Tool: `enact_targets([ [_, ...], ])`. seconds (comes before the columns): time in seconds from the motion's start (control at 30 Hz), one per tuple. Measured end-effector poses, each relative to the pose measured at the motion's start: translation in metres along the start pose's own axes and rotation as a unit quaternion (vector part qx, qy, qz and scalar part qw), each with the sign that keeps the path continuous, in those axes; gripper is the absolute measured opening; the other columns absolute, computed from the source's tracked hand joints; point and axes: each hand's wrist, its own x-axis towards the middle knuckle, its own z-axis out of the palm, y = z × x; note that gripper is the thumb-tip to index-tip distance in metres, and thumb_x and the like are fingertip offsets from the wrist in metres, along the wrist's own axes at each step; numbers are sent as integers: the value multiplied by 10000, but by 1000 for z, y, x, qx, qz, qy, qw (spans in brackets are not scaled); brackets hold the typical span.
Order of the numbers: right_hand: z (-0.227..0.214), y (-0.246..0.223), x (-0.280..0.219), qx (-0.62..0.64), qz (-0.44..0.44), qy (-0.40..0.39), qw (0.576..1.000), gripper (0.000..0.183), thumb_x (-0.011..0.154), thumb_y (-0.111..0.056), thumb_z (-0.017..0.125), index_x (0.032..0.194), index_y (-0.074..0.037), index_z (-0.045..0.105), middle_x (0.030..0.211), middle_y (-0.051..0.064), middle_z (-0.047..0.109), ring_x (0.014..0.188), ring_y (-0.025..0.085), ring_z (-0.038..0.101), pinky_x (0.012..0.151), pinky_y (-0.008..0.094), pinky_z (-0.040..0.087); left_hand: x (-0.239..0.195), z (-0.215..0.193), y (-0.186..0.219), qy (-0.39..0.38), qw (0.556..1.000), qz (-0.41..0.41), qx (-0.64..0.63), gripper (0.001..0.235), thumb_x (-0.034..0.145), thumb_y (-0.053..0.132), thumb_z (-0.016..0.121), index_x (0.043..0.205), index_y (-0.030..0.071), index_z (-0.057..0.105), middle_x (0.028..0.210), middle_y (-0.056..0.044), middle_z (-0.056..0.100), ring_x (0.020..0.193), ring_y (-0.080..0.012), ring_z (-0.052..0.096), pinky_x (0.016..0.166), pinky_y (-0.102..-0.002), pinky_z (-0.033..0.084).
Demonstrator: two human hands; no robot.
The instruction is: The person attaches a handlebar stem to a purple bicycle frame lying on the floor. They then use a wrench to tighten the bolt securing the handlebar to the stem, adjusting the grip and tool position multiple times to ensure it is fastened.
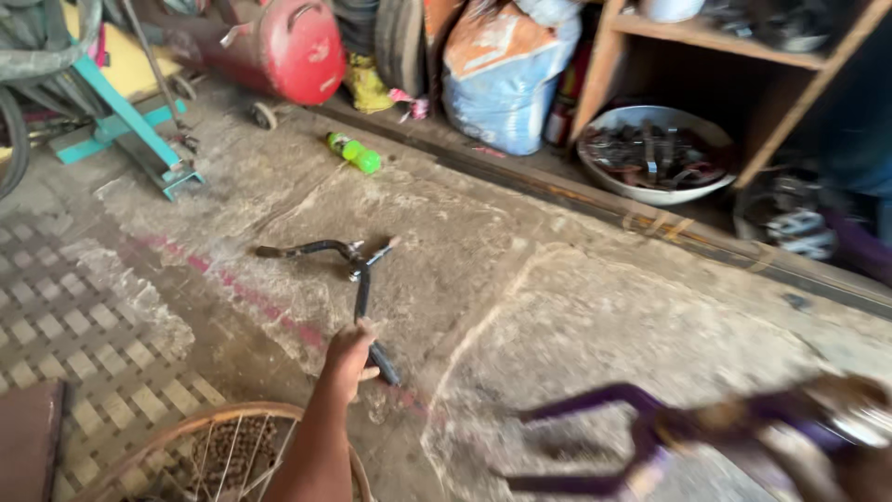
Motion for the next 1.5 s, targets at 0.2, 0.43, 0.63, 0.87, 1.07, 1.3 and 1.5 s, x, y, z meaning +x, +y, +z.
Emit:
enact_targets([
  [0.2, 1, 33, -15, -144, 18, -58, 988, 556, 741, -516, 855, 910, -7, 707, 715, 145, 687, 573, 262, 677, 604, 363, 569, -44, 20, 18, 8, 980, 123, 153, 343, 872, 362, 742, 1086, 96, 710, 1032, -145, 754, 960, -319, 713, 751, -408, 560],
  [0.43, 15, 33, -12, 95, 5, -31, 995, 506, 824, -372, 787, 1105, 40, 702, 814, 141, 728, 649, 215, 724, 659, 351, 582, -1, 31, -63, 125, 933, 199, 272, 547, 803, 356, 839, 1184, 18, 641, 1150, -198, 692, 1082, -354, 664, 930, -458, 529],
  [0.63, 7, 23, -16, -5, 46, -41, 998, 518, 779, -369, 811, 1140, -6, 734, 816, 130, 751, 699, 229, 740, 740, 378, 581, 33, 66, -94, 116, 988, 41, 92, 493, 819, 236, 759, 1230, 15, 598, 1190, -197, 650, 1149, -399, 625, 887, -512, 545],
  [0.87, -13, 1, 1, -45, 41, -37, 997, 470, 710, -538, 849, 837, -93, 769, 608, 114, 670, 528, 264, 667, 560, 426, 545, -15, 73, -26, -13, 966, -52, -252, 360, 890, 181, 612, 1234, 77, 594, 1243, -110, 596, 1219, -357, 571, 882, -554, 571],
  [1.07, -36, -18, 6, -10, 19, -27, 999, 546, 789, -604, 774, 885, -71, 706, 573, 66, 644, 513, 244, 645, 533, 412, 521, -78, 78, 34, -82, 990, 45, -102, 405, 935, 297, 630, 1254, 47, 617, 1234, -121, 664, 1209, -329, 628, 915, -511, 576],
  [1.3, -26, -15, 7, 35, -24, 39, 998, 586, 726, -570, 747, 1024, -66, 724, 820, 126, 715, 610, 311, 704, 551, 424, 533, -38, 135, -28, 15, 994, 90, -61, 491, 913, 341, 747, 1269, 15, 661, 1214, -164, 712, 1061, -305, 653, 871, -481, 518],
  [1.5, -18, -18, 18, 68, -25, 41, 997, 606, 747, -645, 715, 992, -91, 701, 792, 55, 713, 674, 267, 718, 606, 408, 559, 0, 169, -48, 45, 970, -35, -236, 486, 879, 267, 737, 1291, 181, 493, 1026, -34, 607, 912, -241, 595, 777, -529, 504],
])
